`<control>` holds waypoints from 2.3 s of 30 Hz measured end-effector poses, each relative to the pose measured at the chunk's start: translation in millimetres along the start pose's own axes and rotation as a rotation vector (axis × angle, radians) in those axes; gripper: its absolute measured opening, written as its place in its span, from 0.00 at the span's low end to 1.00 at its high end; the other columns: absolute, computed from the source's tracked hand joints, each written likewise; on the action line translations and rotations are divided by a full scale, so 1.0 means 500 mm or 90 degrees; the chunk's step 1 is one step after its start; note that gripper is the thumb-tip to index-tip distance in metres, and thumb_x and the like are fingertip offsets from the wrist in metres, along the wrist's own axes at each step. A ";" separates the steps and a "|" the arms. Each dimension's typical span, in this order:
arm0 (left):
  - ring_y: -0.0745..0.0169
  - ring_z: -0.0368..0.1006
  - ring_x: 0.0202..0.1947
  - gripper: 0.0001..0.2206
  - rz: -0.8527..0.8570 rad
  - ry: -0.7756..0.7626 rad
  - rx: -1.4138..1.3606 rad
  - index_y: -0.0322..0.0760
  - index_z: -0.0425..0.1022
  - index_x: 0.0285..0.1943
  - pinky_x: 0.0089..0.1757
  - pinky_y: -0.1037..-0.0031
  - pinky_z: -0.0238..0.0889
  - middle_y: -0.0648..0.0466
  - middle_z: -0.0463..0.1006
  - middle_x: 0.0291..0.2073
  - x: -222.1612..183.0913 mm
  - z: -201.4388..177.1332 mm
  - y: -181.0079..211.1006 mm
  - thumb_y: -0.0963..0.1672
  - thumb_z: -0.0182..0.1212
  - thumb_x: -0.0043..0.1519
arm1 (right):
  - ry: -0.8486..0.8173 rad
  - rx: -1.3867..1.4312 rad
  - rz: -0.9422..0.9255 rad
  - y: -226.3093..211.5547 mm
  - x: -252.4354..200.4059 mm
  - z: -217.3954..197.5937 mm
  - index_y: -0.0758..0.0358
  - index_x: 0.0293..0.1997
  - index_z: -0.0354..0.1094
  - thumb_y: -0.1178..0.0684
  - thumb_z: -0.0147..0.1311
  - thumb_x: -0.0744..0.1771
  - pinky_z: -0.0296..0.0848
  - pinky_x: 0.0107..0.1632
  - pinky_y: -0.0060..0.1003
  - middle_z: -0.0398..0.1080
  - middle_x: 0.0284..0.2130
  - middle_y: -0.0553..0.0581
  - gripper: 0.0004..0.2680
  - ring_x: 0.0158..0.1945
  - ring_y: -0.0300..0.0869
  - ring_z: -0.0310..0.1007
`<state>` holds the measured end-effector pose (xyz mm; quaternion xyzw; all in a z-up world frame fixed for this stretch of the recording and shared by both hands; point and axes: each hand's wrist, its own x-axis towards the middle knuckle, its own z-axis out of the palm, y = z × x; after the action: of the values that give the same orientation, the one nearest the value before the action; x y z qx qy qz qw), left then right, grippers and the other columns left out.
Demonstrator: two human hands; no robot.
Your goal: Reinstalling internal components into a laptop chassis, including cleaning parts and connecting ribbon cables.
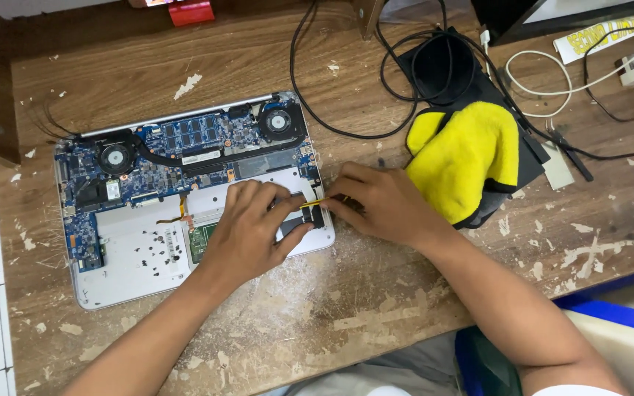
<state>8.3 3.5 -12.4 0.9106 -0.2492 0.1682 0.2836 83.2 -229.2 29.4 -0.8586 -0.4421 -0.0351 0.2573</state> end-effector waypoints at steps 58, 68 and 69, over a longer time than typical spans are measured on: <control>0.54 0.61 0.34 0.05 0.040 0.004 0.036 0.37 0.79 0.43 0.44 0.63 0.55 0.54 0.66 0.30 -0.008 -0.011 0.008 0.43 0.62 0.67 | 0.222 -0.307 0.566 0.461 -0.505 -0.125 0.74 0.49 0.76 0.61 0.60 0.69 0.72 0.29 0.49 0.78 0.34 0.66 0.06 0.33 0.53 0.78; 0.53 0.62 0.34 0.07 0.014 -0.037 0.088 0.38 0.77 0.45 0.43 0.61 0.56 0.54 0.71 0.33 -0.008 0.001 0.002 0.44 0.54 0.70 | 0.254 -0.137 0.611 0.500 -0.674 -0.103 0.75 0.60 0.67 0.67 0.56 0.70 0.73 0.39 0.49 0.73 0.44 0.73 0.11 0.40 0.58 0.75; 0.53 0.63 0.34 0.08 0.009 -0.043 0.094 0.37 0.76 0.45 0.43 0.61 0.57 0.53 0.72 0.33 -0.007 0.002 0.001 0.44 0.52 0.71 | 0.262 -0.116 0.537 0.474 -0.693 -0.101 0.78 0.65 0.67 0.72 0.53 0.72 0.76 0.41 0.49 0.74 0.46 0.76 0.13 0.42 0.58 0.77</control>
<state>5.3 3.8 -14.5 0.9323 -0.2522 0.1573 0.2062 65.8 -623.0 -123.9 -0.9575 0.0096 -0.1355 0.2545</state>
